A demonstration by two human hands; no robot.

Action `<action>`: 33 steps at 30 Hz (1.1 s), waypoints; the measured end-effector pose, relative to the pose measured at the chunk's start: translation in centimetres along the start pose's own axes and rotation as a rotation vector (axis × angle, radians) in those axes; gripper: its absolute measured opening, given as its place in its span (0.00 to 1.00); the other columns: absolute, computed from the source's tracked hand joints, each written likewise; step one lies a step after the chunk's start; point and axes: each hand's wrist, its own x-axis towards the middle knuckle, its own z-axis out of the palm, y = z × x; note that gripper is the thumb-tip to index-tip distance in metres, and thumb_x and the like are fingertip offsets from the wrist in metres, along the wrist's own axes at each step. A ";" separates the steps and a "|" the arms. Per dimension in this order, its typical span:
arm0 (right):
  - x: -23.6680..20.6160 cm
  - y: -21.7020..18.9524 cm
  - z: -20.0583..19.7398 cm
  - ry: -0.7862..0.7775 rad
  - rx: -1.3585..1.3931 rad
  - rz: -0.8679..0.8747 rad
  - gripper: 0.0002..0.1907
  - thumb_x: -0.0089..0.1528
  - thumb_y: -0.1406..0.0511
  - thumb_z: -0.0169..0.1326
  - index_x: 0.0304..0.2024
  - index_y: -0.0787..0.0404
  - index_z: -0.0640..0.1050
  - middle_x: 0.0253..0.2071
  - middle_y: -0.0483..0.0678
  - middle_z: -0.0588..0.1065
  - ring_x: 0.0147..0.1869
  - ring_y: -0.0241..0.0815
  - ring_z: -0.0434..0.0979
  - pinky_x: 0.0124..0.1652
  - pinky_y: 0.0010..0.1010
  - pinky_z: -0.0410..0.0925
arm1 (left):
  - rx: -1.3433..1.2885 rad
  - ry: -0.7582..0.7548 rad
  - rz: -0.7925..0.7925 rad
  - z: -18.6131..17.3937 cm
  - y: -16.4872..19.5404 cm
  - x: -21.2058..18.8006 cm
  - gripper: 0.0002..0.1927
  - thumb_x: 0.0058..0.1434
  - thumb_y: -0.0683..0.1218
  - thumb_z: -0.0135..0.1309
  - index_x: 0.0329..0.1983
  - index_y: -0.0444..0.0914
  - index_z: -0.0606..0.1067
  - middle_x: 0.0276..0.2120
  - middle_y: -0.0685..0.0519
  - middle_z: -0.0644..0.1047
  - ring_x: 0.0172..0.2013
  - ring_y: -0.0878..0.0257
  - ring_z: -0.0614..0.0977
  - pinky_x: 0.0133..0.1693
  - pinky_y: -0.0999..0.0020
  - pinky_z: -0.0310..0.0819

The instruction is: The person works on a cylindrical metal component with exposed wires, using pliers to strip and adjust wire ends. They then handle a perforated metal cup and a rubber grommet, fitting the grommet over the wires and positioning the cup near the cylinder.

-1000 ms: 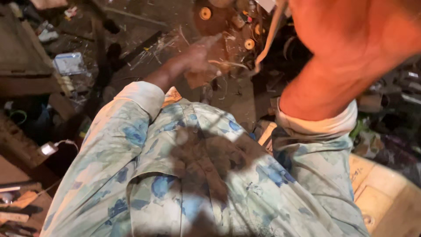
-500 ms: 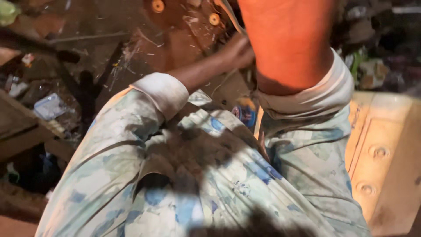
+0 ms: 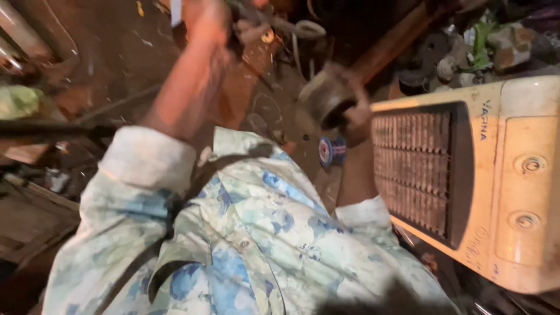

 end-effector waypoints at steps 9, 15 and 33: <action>3.4 6.0 2.3 -0.311 1.226 0.066 0.40 0.68 0.39 0.51 0.75 0.51 0.65 0.64 0.53 0.67 0.57 0.51 0.77 0.46 0.39 0.72 | -0.099 -0.284 -0.055 -0.3 2.2 -7.5 0.23 0.71 0.56 0.36 0.32 0.34 0.70 0.33 0.36 0.82 0.39 0.42 0.87 0.39 0.49 0.86; 7.2 5.4 3.5 -0.279 1.262 0.127 0.39 0.63 0.44 0.51 0.73 0.49 0.65 0.79 0.54 0.61 0.62 0.53 0.76 0.45 0.36 0.69 | -0.037 -0.165 -0.020 -6.1 1.9 -9.2 0.34 0.65 0.72 0.34 0.30 0.37 0.68 0.32 0.41 0.81 0.43 0.39 0.88 0.42 0.41 0.86; 7.5 4.2 3.3 -0.062 0.262 -0.265 0.36 0.64 0.60 0.60 0.72 0.62 0.65 0.69 0.50 0.68 0.66 0.45 0.72 0.61 0.37 0.66 | 1.157 -0.195 0.383 -8.9 -0.2 -13.1 0.33 0.65 0.68 0.47 0.53 0.36 0.77 0.40 0.45 0.80 0.39 0.56 0.81 0.44 0.60 0.73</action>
